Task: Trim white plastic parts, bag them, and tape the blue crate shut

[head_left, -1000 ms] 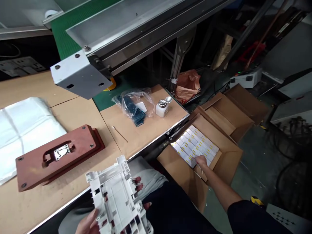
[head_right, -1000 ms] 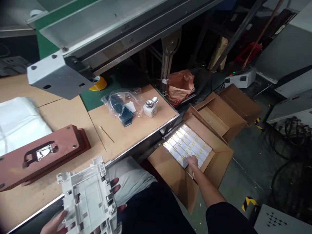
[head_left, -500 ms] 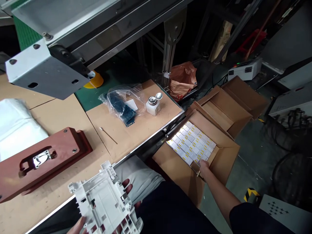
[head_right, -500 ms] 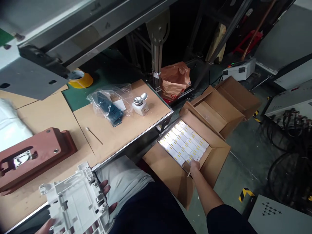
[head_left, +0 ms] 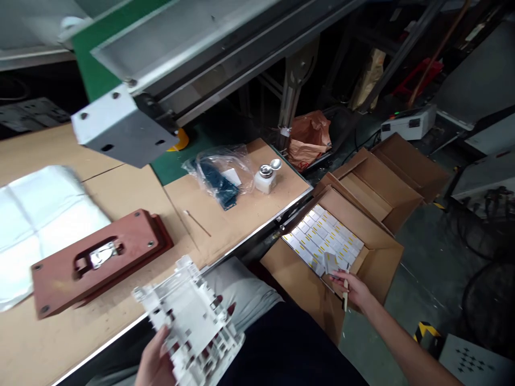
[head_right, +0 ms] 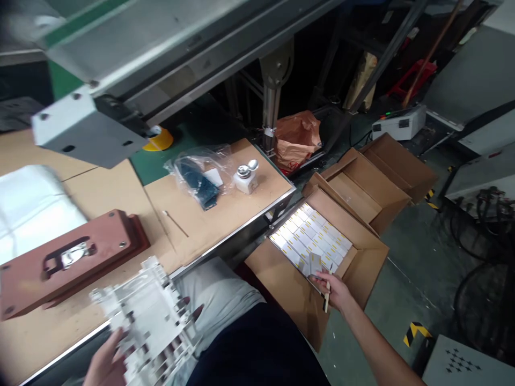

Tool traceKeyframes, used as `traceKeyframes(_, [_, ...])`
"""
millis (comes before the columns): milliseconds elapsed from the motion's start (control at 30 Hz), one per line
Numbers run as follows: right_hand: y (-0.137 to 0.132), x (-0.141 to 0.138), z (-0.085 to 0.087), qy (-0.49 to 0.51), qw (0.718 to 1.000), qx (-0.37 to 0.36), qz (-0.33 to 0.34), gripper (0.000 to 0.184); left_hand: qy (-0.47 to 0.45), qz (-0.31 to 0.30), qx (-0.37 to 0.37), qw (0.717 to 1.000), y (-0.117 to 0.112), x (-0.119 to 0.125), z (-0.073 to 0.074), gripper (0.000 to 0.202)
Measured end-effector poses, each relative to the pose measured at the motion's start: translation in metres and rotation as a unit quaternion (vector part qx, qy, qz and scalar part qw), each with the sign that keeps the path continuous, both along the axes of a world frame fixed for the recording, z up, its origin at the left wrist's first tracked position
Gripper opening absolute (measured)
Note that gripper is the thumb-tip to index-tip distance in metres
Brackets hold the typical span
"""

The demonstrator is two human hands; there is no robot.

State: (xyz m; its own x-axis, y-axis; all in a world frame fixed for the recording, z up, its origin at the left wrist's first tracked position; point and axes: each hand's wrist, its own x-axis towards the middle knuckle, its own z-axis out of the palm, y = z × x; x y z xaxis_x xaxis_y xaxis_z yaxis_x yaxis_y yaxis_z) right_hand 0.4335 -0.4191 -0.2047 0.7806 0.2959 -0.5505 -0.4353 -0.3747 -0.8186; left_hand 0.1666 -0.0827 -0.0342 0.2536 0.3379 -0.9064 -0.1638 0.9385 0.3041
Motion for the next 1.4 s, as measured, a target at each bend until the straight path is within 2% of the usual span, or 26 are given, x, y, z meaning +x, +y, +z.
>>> traceKeyframes(100, [0.05,-0.025,0.025,0.088,0.994,0.06,0.015,0.032,-0.024,-0.002,0.024,0.999,-0.008,0.015,0.007,0.06])
traceKeyframes(200, [0.107,-0.053,0.067,0.142,0.98,0.12,0.072,0.034,-0.058,0.013,0.061,0.996,-0.013,0.016,0.011,0.063])
traceKeyframes(367, [0.189,-0.097,0.144,0.228,0.93,0.157,0.241,0.033,-0.112,0.031,0.144,0.983,-0.022,-0.019,0.01,0.063])
traceKeyframes(467, [0.224,-0.124,0.167,0.262,0.884,0.161,0.351,0.036,-0.146,0.016,0.185,0.972,-0.027,-0.043,0.009,0.065])
traceKeyframes(533, [0.24,-0.14,0.171,0.272,0.866,0.168,0.385,0.039,-0.161,-0.003,0.206,0.965,-0.029,-0.057,0.008,0.072])
traceKeyframes(667, [0.256,-0.164,0.164,0.266,0.858,0.139,0.418,0.049,-0.158,-0.021,0.236,0.959,-0.027,-0.081,0.007,0.084])
traceKeyframes(767, [0.262,-0.176,0.159,0.183,0.857,0.117,0.467,0.04,-0.161,-0.014,0.234,0.959,-0.025,-0.095,0.01,0.082])
traceKeyframes(833, [0.264,-0.184,0.155,0.097,0.868,0.104,0.476,0.037,-0.171,0.004,0.219,0.96,-0.024,-0.101,0.012,0.074])
traceKeyframes(933, [0.267,-0.194,0.15,0.031,0.895,0.091,0.435,0.048,-0.192,0.027,0.194,0.962,-0.023,-0.108,0.014,0.072])
traceKeyframes(1000, [0.269,-0.197,0.147,0.057,0.893,0.108,0.433,0.06,-0.199,0.02,0.195,0.96,-0.022,-0.111,0.014,0.078])
traceKeyframes(1100, [0.272,-0.197,0.147,0.141,0.865,0.13,0.464,0.071,-0.207,0.001,0.206,0.956,-0.019,-0.113,0.011,0.08])
traceKeyframes(1267, [0.275,-0.195,0.15,0.195,0.837,0.126,0.496,0.063,-0.216,-0.056,0.223,0.949,-0.015,-0.116,-0.002,0.087])
traceKeyframes(1333, [0.275,-0.198,0.149,0.186,0.833,0.127,0.506,0.06,-0.173,-0.091,0.244,0.95,-0.015,-0.119,-0.008,0.086])
traceKeyframes(1400, [0.273,-0.203,0.146,0.165,0.843,0.116,0.499,0.06,-0.099,-0.123,0.284,0.946,-0.018,-0.122,-0.013,0.087])
